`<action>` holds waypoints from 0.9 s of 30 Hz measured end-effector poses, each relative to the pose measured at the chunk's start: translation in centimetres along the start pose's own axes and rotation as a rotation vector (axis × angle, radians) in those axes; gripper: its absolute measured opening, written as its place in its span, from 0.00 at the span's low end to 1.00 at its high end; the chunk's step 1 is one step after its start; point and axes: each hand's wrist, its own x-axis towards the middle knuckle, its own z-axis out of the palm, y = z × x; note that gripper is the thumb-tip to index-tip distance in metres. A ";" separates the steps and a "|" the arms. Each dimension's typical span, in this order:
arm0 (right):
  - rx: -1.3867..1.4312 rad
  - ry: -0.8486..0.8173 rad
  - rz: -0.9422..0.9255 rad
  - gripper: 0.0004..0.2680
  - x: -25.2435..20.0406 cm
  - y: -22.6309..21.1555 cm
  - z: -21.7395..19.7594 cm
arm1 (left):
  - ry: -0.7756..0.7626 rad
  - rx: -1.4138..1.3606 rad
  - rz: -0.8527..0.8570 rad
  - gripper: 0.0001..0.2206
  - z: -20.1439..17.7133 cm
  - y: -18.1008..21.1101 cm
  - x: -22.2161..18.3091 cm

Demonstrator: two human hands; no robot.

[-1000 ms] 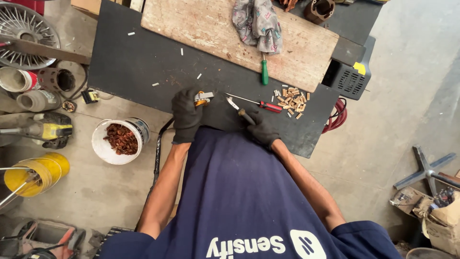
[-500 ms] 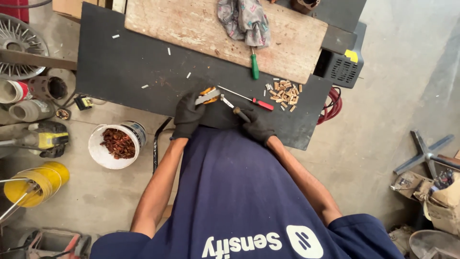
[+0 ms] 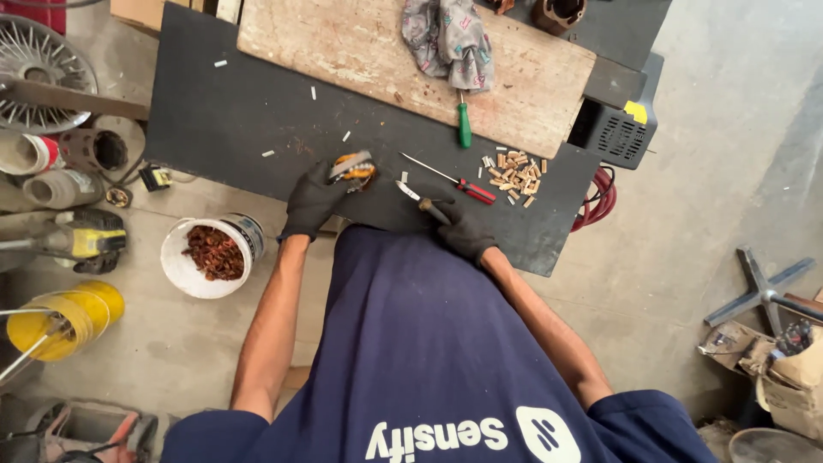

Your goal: Disassembling an electronic motor component to remove copper wiring using a small tool and hands

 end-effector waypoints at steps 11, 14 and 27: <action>-0.068 -0.009 -0.037 0.18 -0.1 -1.1 -0.5 | -0.268 -0.173 -0.051 0.28 -4.7 9.9 -4.3; -0.324 -0.005 -0.102 0.16 1.2 2.4 0.4 | -0.288 0.001 -0.032 0.20 -4.9 10.7 -2.5; -0.424 0.084 -0.130 0.14 2.3 3.9 1.5 | -0.190 0.277 0.189 0.26 -1.2 6.0 4.8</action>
